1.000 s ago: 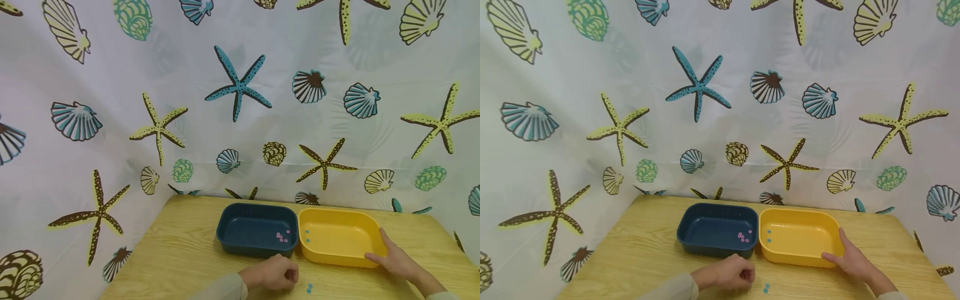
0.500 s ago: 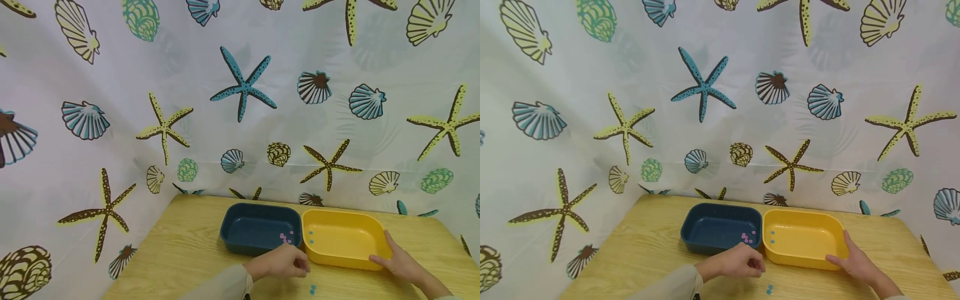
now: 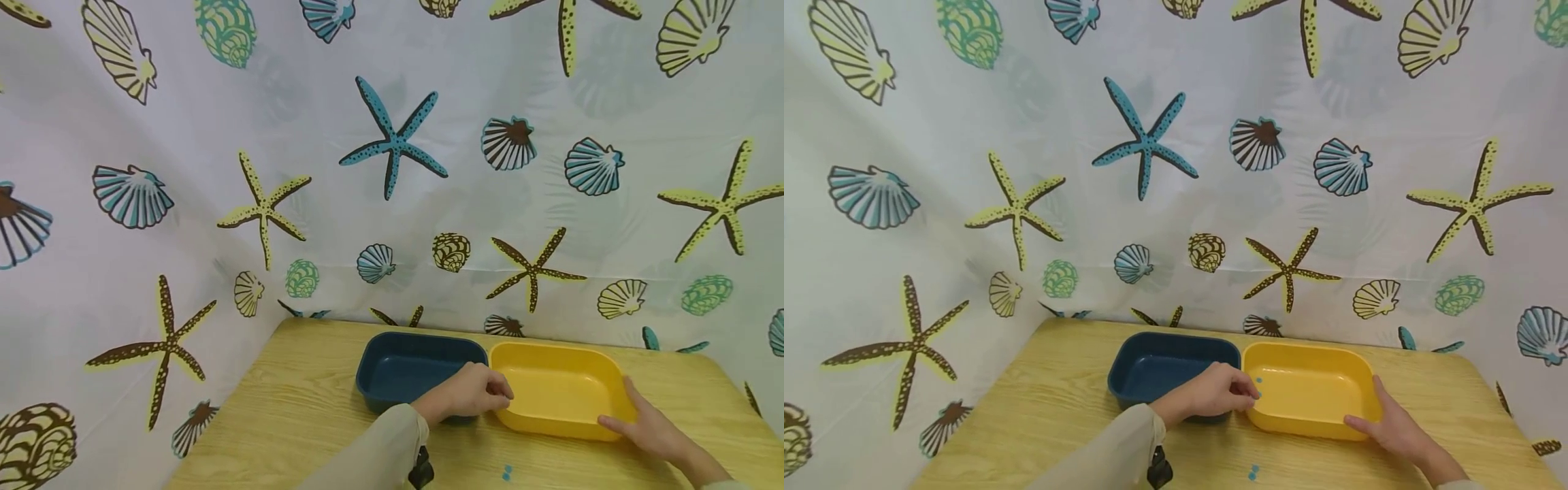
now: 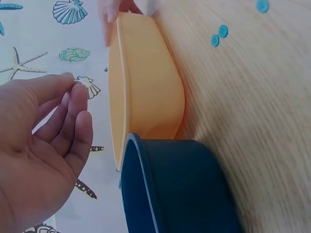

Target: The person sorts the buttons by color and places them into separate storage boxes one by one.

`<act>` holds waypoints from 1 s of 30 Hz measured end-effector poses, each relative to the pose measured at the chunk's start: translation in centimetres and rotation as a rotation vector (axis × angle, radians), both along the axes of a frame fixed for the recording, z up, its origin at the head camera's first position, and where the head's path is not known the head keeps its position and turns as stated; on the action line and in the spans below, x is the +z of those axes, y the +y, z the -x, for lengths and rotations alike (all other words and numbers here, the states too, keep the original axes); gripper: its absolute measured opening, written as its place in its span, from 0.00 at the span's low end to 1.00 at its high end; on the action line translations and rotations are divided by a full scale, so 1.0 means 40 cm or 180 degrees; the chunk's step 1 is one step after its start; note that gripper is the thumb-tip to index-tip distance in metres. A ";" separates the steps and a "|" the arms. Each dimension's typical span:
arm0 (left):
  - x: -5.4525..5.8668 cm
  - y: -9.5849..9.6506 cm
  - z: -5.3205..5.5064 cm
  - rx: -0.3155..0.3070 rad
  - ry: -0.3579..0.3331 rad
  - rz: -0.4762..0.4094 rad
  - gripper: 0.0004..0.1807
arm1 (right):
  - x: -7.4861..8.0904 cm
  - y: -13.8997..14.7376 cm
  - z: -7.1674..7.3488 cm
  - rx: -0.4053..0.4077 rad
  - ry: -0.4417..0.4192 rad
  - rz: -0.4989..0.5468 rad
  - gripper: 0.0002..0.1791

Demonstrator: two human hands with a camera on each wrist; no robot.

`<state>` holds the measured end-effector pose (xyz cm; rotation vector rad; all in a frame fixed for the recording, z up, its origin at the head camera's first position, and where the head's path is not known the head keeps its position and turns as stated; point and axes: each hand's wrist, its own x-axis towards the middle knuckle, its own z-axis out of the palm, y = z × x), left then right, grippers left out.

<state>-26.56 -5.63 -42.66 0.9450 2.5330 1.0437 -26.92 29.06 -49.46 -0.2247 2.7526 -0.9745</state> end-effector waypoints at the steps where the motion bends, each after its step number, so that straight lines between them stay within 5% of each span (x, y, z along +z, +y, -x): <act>1: 0.001 0.004 0.005 0.0057 0.0009 0.0008 0.07 | 0.000 -0.001 0.001 0.0007 0.0012 0.0003 0.62; 11: -0.014 0.030 0.041 0.0447 -0.0126 -0.0172 0.06 | 0.004 -0.001 0.000 0.0031 0.0146 0.0034 0.60; 20: -0.039 0.041 0.066 0.0598 -0.0395 -0.0344 0.05 | 0.001 0.005 0.005 -0.0014 0.0046 0.0061 0.61; 30: -0.063 0.049 0.093 0.0808 -0.0309 -0.0384 0.08 | 0.008 0.002 0.008 -0.0084 -0.0097 0.0106 0.62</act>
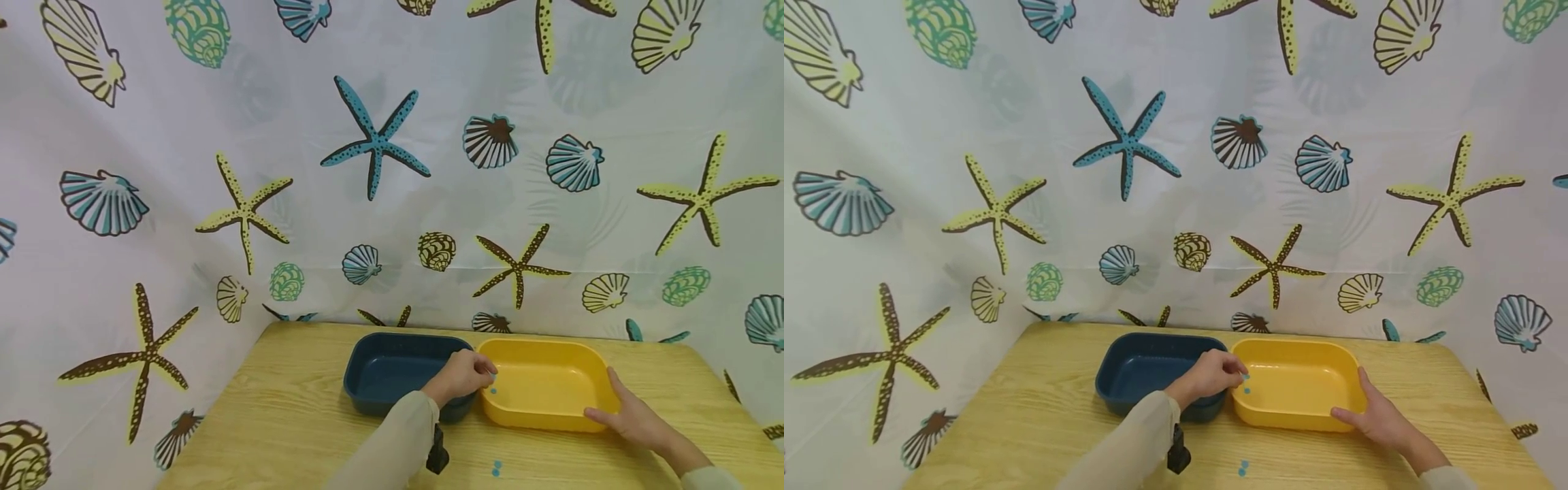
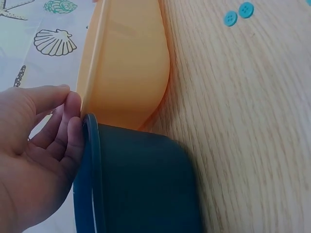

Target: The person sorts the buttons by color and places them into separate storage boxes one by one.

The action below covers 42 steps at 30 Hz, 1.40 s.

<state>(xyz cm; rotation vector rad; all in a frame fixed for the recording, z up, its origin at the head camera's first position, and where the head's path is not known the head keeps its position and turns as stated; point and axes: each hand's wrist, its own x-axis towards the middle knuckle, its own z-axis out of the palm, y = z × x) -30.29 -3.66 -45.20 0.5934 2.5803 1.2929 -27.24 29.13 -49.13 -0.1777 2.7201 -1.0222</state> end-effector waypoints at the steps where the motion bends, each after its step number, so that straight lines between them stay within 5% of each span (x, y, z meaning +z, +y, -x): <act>1: -0.002 0.001 0.003 0.0020 0.0005 0.0007 0.08 | 0.000 -0.001 0.000 -0.0014 -0.0030 0.0020 0.62; 33: -0.021 0.010 0.042 0.0449 -0.0098 -0.0094 0.10 | -0.004 -0.004 0.005 0.0038 0.0006 -0.0011 0.62; 42: -0.002 0.000 0.021 0.0171 -0.0063 -0.0067 0.10 | 0.001 0.000 -0.001 0.0038 0.0017 -0.0001 0.62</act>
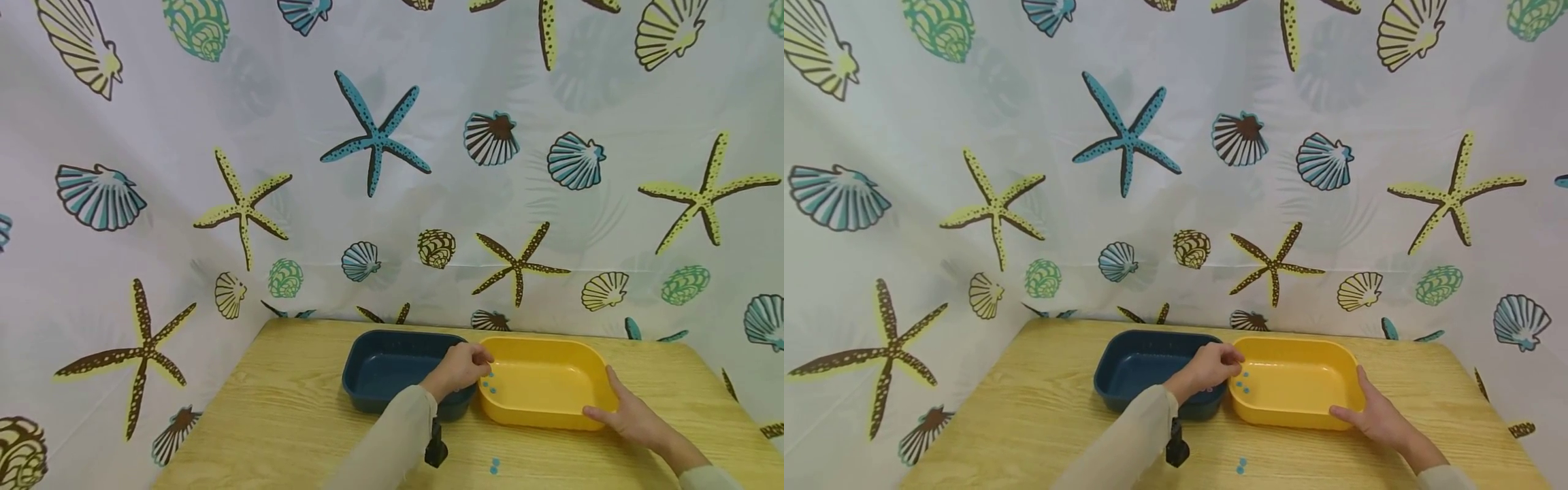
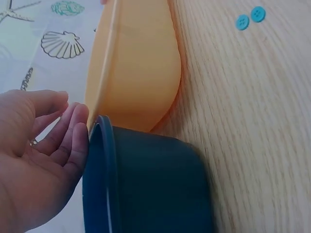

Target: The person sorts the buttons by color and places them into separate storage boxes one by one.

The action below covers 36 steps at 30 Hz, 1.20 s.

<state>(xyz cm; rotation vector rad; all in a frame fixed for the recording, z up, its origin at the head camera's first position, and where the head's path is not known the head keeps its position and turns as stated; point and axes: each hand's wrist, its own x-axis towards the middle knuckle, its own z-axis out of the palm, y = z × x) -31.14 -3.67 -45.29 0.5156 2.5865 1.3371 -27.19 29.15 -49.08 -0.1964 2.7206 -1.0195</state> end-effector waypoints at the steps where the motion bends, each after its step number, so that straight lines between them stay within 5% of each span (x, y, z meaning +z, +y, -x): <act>1: 0.004 -0.003 -0.007 -0.0065 0.0017 0.0005 0.09 | -0.002 0.000 -0.001 0.0016 0.0030 0.0005 0.62; 7: 0.035 -0.021 -0.057 -0.0533 0.0129 0.0249 0.06 | -0.007 0.003 -0.004 0.0072 0.0092 0.0035 0.61; 16: 0.055 -0.049 -0.145 -0.1592 0.0182 0.0609 0.06 | -0.001 0.003 -0.001 0.0049 0.0026 0.0005 0.61; 21: 0.020 -0.060 -0.183 -0.1999 0.0108 0.0766 0.06 | 0.000 0.001 0.001 0.0005 -0.0060 -0.0013 0.62; 27: -0.030 -0.064 -0.219 -0.2384 0.0428 0.1362 0.06 | -0.004 0.002 0.001 0.0031 -0.0034 0.0030 0.61; 34: -0.088 -0.064 -0.231 -0.2434 0.0349 0.1430 0.05 | -0.003 0.002 -0.003 0.0068 0.0030 0.0075 0.61; 36: -0.147 -0.066 -0.206 -0.2433 0.0266 0.1343 0.04 | -0.003 0.001 -0.004 0.0071 0.0048 0.0075 0.61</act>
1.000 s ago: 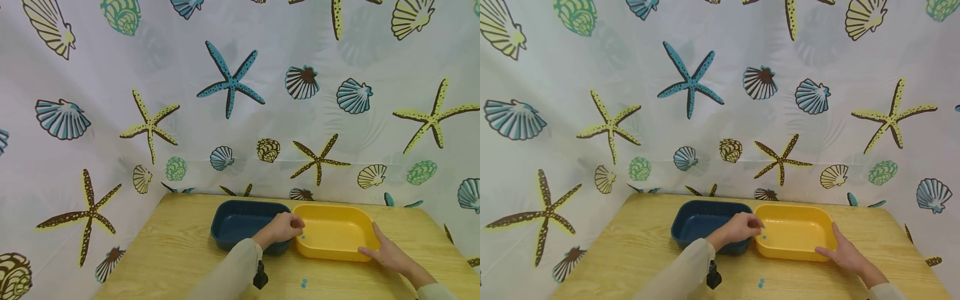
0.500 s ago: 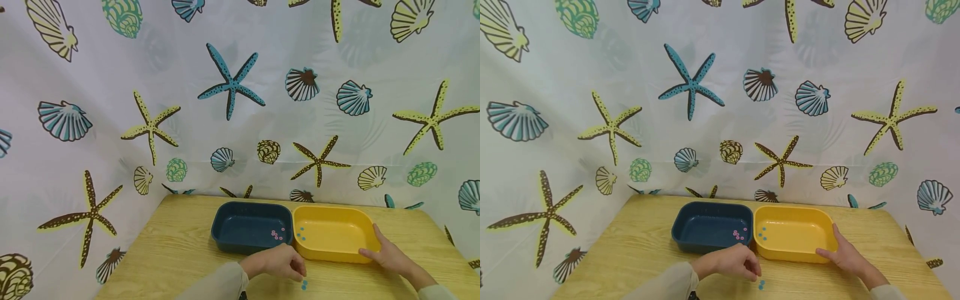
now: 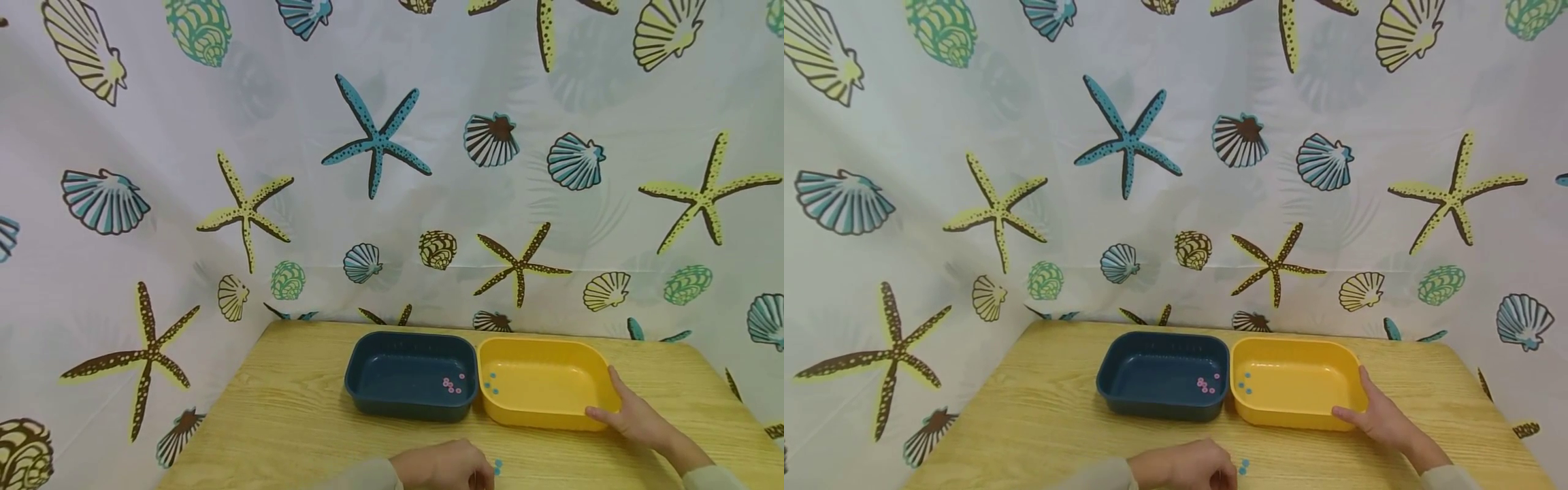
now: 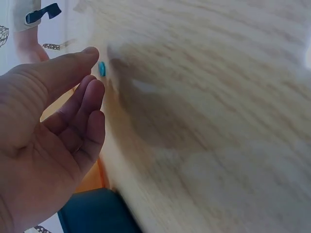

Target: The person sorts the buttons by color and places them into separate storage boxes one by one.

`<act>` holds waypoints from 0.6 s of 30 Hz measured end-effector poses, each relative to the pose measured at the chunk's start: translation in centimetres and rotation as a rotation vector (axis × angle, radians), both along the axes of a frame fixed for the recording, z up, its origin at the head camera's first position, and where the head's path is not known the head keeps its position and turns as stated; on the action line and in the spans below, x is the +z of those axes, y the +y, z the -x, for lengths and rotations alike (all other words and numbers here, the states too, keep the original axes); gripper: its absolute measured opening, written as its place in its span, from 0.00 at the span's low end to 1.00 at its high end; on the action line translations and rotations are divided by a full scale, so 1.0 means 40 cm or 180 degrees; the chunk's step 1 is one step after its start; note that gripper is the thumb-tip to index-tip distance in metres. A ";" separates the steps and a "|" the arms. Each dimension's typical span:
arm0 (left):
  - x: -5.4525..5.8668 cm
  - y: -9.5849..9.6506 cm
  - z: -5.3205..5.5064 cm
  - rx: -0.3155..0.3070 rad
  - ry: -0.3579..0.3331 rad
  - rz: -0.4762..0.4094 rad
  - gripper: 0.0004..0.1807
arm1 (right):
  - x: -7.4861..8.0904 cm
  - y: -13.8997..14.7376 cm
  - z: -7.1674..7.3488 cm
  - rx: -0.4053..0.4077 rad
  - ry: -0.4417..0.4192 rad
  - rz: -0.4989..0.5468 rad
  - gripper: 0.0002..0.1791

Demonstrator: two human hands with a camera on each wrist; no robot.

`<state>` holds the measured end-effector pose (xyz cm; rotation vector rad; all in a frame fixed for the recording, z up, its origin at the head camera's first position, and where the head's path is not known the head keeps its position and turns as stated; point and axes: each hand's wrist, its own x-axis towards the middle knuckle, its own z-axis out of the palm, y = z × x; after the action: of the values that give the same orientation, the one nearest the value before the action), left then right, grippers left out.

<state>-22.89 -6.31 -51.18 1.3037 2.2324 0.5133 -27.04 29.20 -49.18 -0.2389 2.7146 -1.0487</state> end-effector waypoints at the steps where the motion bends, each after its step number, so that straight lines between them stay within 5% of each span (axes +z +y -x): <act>1: -0.012 0.000 0.003 0.0015 0.0019 0.0009 0.04 | 0.000 0.000 -0.001 0.0001 0.0003 0.0001 0.61; 4: -0.035 0.000 0.010 0.0056 -0.0003 0.0035 0.03 | -0.003 0.001 0.000 -0.0006 -0.0015 0.0001 0.61; 9: 0.034 0.000 -0.026 0.0067 0.0042 -0.0032 0.03 | -0.005 0.003 0.005 -0.0008 -0.0005 -0.0026 0.61; 18: 0.033 -0.005 -0.030 0.0107 0.0235 -0.0134 0.03 | -0.002 0.003 0.003 -0.0020 -0.0042 0.0025 0.61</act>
<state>-21.71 -6.51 -49.86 1.3283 2.3189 0.5353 -27.14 29.31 -49.28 -0.2239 2.7017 -1.0591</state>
